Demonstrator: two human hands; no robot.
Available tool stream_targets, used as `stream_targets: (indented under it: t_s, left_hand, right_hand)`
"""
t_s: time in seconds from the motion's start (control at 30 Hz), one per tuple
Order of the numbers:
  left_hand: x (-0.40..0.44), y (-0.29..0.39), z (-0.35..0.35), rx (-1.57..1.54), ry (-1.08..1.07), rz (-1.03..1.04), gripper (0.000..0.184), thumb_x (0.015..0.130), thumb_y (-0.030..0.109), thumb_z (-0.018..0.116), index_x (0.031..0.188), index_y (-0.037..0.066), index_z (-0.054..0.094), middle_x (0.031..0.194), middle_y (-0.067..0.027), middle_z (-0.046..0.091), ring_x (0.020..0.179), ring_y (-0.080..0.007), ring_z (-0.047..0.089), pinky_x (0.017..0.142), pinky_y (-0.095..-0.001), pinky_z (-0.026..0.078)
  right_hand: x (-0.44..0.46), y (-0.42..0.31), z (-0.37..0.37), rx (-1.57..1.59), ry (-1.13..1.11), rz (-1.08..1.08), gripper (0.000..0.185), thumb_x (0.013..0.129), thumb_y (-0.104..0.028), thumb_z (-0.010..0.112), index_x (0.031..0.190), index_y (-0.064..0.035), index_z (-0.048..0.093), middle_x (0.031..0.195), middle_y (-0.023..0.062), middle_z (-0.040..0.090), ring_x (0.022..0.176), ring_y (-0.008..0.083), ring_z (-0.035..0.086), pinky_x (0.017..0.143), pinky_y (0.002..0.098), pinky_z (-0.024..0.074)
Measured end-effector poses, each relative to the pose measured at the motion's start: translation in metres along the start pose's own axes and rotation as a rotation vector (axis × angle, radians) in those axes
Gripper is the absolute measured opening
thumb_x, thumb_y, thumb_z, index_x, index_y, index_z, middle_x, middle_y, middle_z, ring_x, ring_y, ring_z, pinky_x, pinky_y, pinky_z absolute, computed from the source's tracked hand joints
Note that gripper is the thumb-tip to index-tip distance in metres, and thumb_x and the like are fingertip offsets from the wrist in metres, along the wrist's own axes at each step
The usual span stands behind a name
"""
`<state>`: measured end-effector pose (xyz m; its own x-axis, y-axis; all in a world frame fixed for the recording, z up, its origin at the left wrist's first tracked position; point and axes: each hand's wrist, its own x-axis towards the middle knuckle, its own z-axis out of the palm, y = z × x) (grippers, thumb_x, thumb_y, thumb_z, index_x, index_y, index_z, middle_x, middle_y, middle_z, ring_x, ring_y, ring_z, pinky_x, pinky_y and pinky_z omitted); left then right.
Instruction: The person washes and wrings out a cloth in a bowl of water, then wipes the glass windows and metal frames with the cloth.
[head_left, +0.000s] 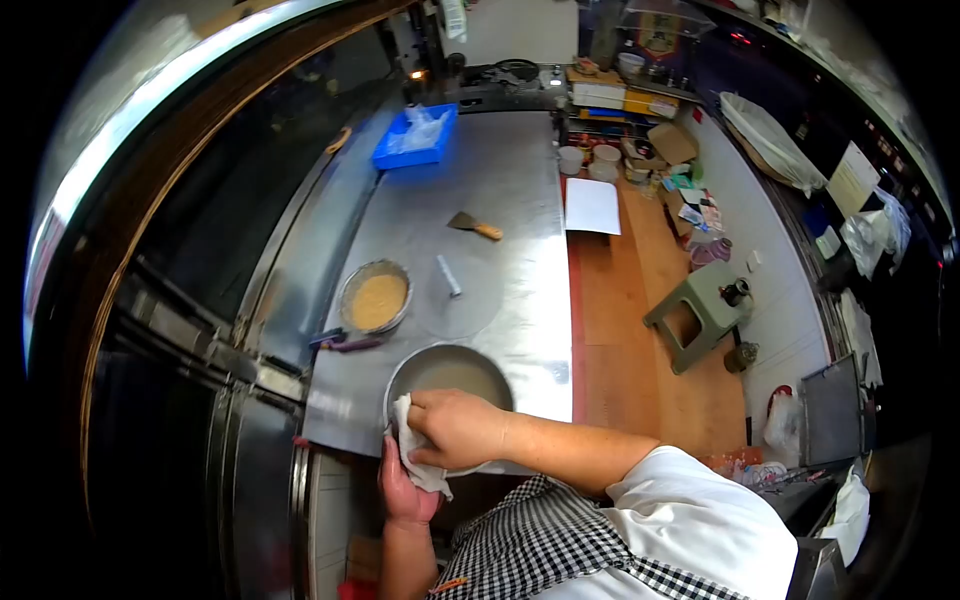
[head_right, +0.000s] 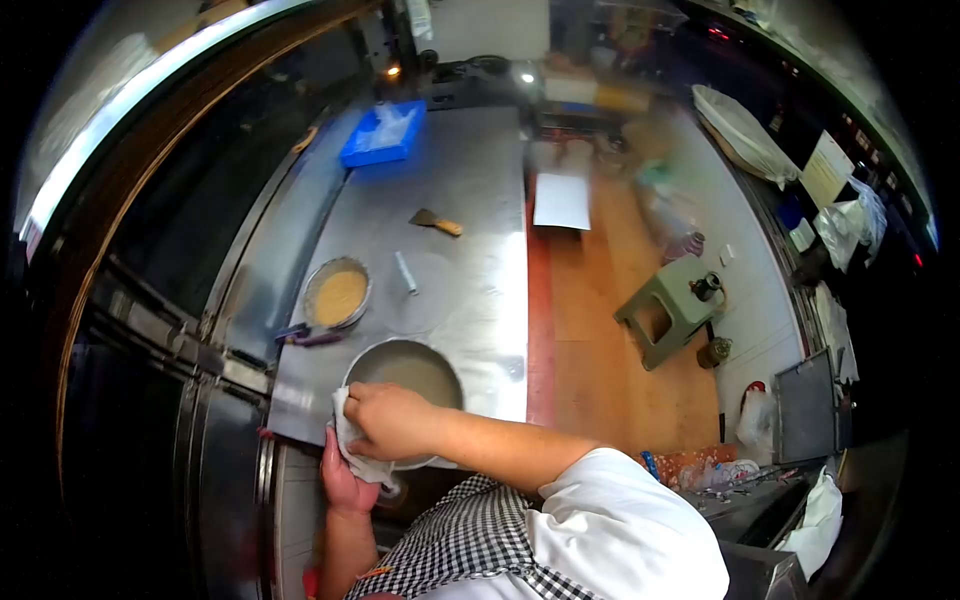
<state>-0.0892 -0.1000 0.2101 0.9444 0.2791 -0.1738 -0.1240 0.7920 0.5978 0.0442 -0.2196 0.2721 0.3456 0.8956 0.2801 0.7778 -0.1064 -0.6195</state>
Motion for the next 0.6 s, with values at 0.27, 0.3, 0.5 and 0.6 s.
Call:
stream_targets:
  t_s: [0.27,0.3,0.5,0.6]
  left_hand:
    - [0.051,-0.055,0.091,-0.292,-0.070,-0.092,0.048,0.105,0.039,0.039,0.136,0.005,0.050,0.116,-0.0066,0.061,0.118,-0.0202,0.055,0.111,-0.0407,0.037]
    - [0.054,-0.060,0.098,-0.232,-0.037,-0.058,0.049,0.105,0.040,0.039,0.138,0.005,0.049,0.121,-0.0084,0.059,0.121,-0.0213,0.054,0.113,-0.0409,0.036]
    - [0.076,-0.088,0.099,-0.092,-0.153,0.050,0.048,0.103,0.039,0.040,0.135,0.005,0.050,0.125,-0.0111,0.057,0.121,-0.0226,0.054,0.112,-0.0401,0.037]
    - [0.085,-0.094,0.091,-0.159,-0.172,0.014,0.054,0.102,0.042,0.040,0.141,0.006,0.048,0.140,-0.0160,0.054,0.127,-0.0276,0.052,0.112,-0.0427,0.038]
  right_hand:
    - [-0.031,0.049,-0.041,1.434,-0.026,0.272,0.031,0.098,-0.032,0.063,0.083,-0.0070,0.053,0.068,0.0021,0.051,0.064,0.0147,0.055,0.055,0.0299,0.0469]
    - [-0.034,0.048,-0.035,1.817,-0.056,0.361,0.029,0.100,-0.030,0.060,0.082,-0.0081,0.053,0.069,0.0012,0.053,0.064,0.0126,0.055,0.053,0.0281,0.0466]
    - [-0.039,0.084,-0.017,1.904,0.152,0.064,0.026,0.104,-0.022,0.052,0.090,-0.0013,0.061,0.067,0.0057,0.060,0.052,0.0131,0.057,0.048,0.0251,0.0472]
    - [-0.048,0.079,-0.037,1.896,0.093,0.210,0.026,0.104,-0.026,0.053,0.091,-0.0044,0.060,0.075,0.0059,0.062,0.057,0.0130,0.060,0.051,0.0256,0.0498]
